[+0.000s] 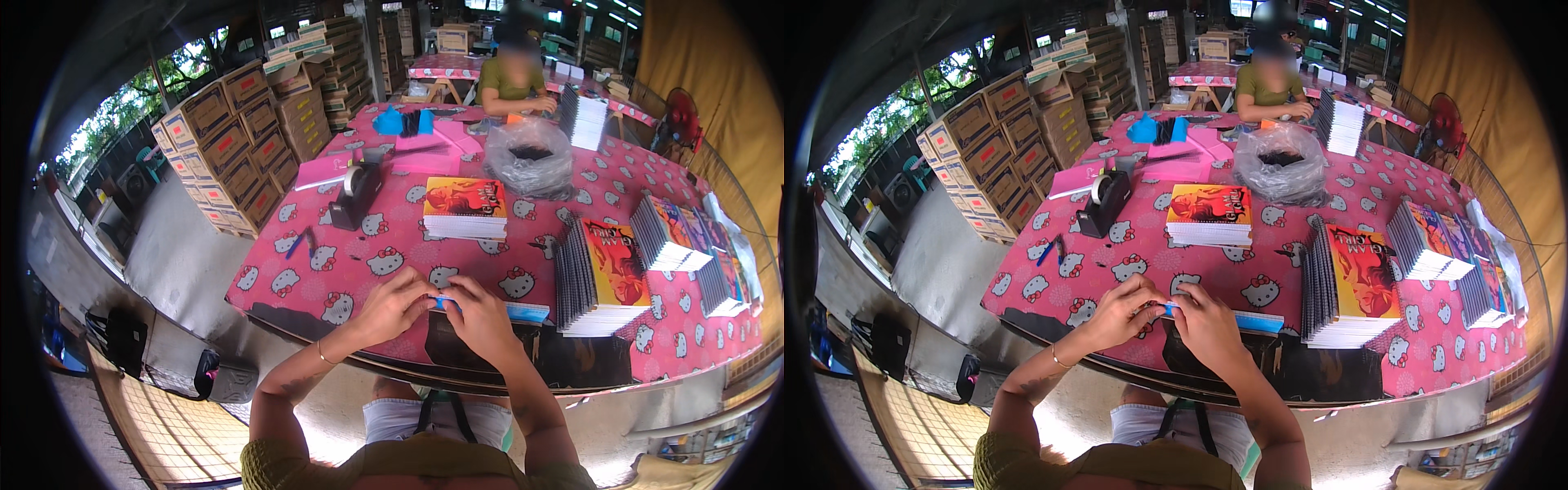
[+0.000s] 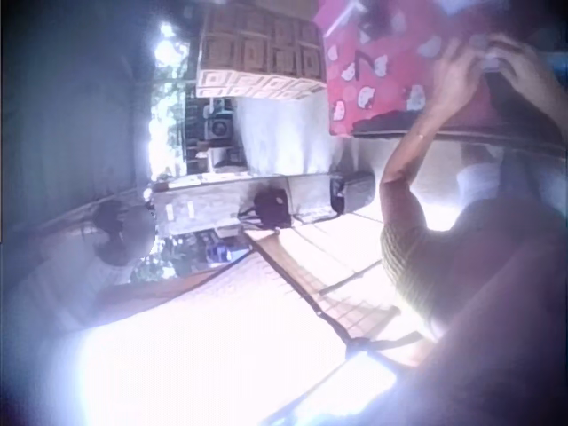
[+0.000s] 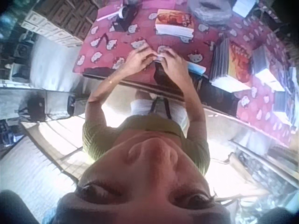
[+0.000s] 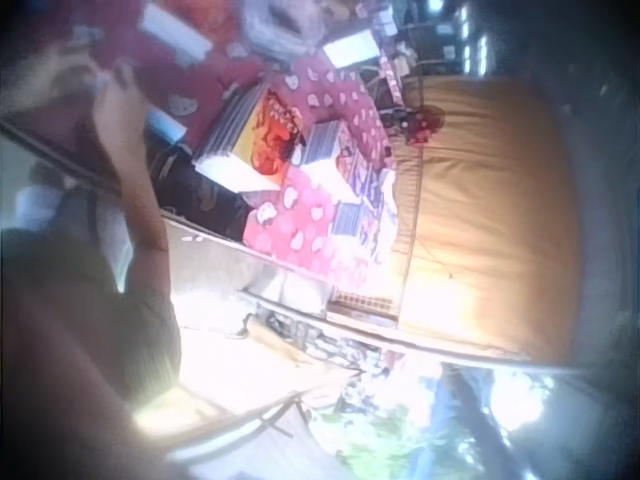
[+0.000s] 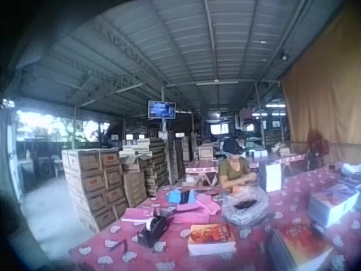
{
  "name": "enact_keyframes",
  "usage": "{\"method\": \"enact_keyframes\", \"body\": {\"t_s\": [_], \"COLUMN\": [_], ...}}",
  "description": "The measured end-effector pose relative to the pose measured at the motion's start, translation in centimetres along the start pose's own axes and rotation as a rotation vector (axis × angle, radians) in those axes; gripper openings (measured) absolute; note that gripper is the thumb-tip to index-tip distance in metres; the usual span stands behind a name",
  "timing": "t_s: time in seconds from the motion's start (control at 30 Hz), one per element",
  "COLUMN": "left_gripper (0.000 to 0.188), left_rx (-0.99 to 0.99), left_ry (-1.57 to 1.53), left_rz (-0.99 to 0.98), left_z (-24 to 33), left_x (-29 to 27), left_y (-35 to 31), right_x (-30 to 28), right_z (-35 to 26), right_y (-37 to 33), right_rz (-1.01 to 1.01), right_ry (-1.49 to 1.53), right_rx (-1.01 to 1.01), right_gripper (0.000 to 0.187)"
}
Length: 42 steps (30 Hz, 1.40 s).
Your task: The person applies blue adhesive tape to the spiral spines of notepads and stacks the finished items on the table.
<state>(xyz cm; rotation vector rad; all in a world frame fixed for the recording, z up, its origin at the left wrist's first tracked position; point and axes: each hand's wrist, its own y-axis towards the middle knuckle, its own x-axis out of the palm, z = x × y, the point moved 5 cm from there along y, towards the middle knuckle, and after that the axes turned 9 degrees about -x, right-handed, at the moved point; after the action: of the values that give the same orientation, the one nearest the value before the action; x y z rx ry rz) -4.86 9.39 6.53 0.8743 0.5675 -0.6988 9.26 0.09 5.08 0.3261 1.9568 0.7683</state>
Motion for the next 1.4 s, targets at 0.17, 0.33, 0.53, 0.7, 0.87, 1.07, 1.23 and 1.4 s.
{"method": "enact_keyframes", "body": {"t_s": [0.17,0.33,0.53,0.7,0.87,1.07,1.23,1.4], "left_gripper": [0.024,0.032,0.050,0.087,0.092,0.091,0.085,0.095], "left_rx": [-0.146,-0.070,-0.051,-0.013,-0.050,0.027,0.014,0.070], "left_ry": [-0.091,0.050,0.355,0.707,0.919,0.736,0.728,0.847], "left_rz": [-0.122,-0.088,-0.018,0.095,0.137,0.084,-0.236,0.105], "left_z": [-1.1,-0.3,0.0,0.2,0.0,0.9,1.5,1.8], "left_x": [0.6,0.1,2.2,7.3,5.5,6.7,8.5,5.2], "left_y": [0.4,0.7,1.1,-4.8,-1.1,-3.2,-3.0,3.0], "right_x": [0.1,-3.6,-2.1,-1.8,-1.6,-4.3,-4.6,-3.9], "right_z": [0.1,-1.8,0.7,0.9,1.3,1.6,2.0,2.6], "right_y": [-0.3,0.0,-1.4,-1.3,-1.6,-3.9,-3.5,-3.0], "right_rz": [0.000,0.070,-0.044,0.028,-0.088,-0.035,-0.057,-0.161], "right_ry": [-0.012,-0.286,-0.207,-0.232,-0.157,-0.281,-0.208,-0.139], "right_rx": [-0.019,-0.098,0.059,0.046,0.067,0.076,0.067,0.096], "right_gripper": [0.019,0.022,0.021,0.017,0.020,0.029,0.028,0.030]}}
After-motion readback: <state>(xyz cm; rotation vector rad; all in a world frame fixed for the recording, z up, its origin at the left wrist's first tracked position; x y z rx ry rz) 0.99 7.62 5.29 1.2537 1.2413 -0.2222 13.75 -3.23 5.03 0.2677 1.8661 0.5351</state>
